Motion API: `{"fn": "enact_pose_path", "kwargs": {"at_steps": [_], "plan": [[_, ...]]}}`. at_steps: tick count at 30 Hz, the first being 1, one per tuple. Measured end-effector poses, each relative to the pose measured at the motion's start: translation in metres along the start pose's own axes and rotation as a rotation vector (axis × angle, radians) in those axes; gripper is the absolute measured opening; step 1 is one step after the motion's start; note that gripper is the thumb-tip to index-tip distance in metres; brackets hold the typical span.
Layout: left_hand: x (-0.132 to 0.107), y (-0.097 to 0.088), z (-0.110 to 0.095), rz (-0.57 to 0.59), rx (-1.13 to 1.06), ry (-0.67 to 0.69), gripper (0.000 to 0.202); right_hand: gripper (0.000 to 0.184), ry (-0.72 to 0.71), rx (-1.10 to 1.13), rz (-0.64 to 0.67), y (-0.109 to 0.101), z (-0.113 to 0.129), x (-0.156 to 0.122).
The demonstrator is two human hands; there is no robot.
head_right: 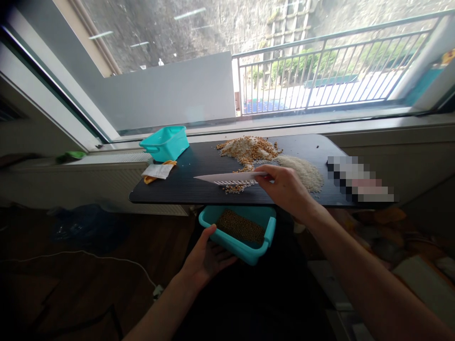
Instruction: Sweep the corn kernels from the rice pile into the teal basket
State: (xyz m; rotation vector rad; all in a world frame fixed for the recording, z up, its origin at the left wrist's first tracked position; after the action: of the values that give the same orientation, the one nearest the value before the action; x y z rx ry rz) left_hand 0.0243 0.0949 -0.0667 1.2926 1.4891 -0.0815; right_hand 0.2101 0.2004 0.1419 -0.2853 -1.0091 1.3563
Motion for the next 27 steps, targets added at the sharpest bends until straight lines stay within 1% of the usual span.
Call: {"fn": "enact_pose_path", "kwargs": {"at_steps": [3, 7, 9, 11, 15, 21, 27], "plan": [[0.001, 0.000, 0.001, 0.004, -0.010, -0.009, 0.057, 0.030, -0.002, 0.054, 0.023, -0.002, 0.007, -0.003], [0.002, -0.001, 0.000, 0.012, 0.007, -0.001, 0.055, 0.031, -0.016, 0.056, -0.040, -0.019, 0.016, -0.010], [0.002, -0.002, -0.001, 0.013, 0.013, 0.011, 0.054, 0.029, -0.022, 0.045, -0.051, -0.022, 0.018, -0.012], [0.001, -0.003, -0.003, 0.017, 0.012, 0.020, 0.052, 0.028, -0.020, 0.043, -0.047, -0.022, 0.017, -0.014], [0.000, -0.005, -0.004, 0.010, -0.003, 0.018, 0.052, 0.028, 0.038, 0.045, -0.048, -0.019, 0.008, -0.018], [0.002, -0.007, -0.003, -0.004, -0.029, 0.003, 0.057, 0.032, 0.107, 0.015, -0.086, -0.027, -0.010, -0.031], [0.003, -0.006, 0.000, -0.003, -0.008, -0.008, 0.059, 0.039, 0.271, 0.022, -0.045, -0.037, -0.026, -0.051]]}}
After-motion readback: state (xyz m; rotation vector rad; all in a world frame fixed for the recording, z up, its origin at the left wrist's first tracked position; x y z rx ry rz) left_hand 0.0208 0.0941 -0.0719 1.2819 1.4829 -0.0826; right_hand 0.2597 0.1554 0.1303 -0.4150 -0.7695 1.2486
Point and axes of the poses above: each hand's wrist, its own x-axis towards the middle knuckle, its own y-axis out of the palm, z = x × y, the point moved 10 cm from there along x, towards the middle knuckle, and after that the axes turned 5 degrees about -x, right-handed, at the moved point
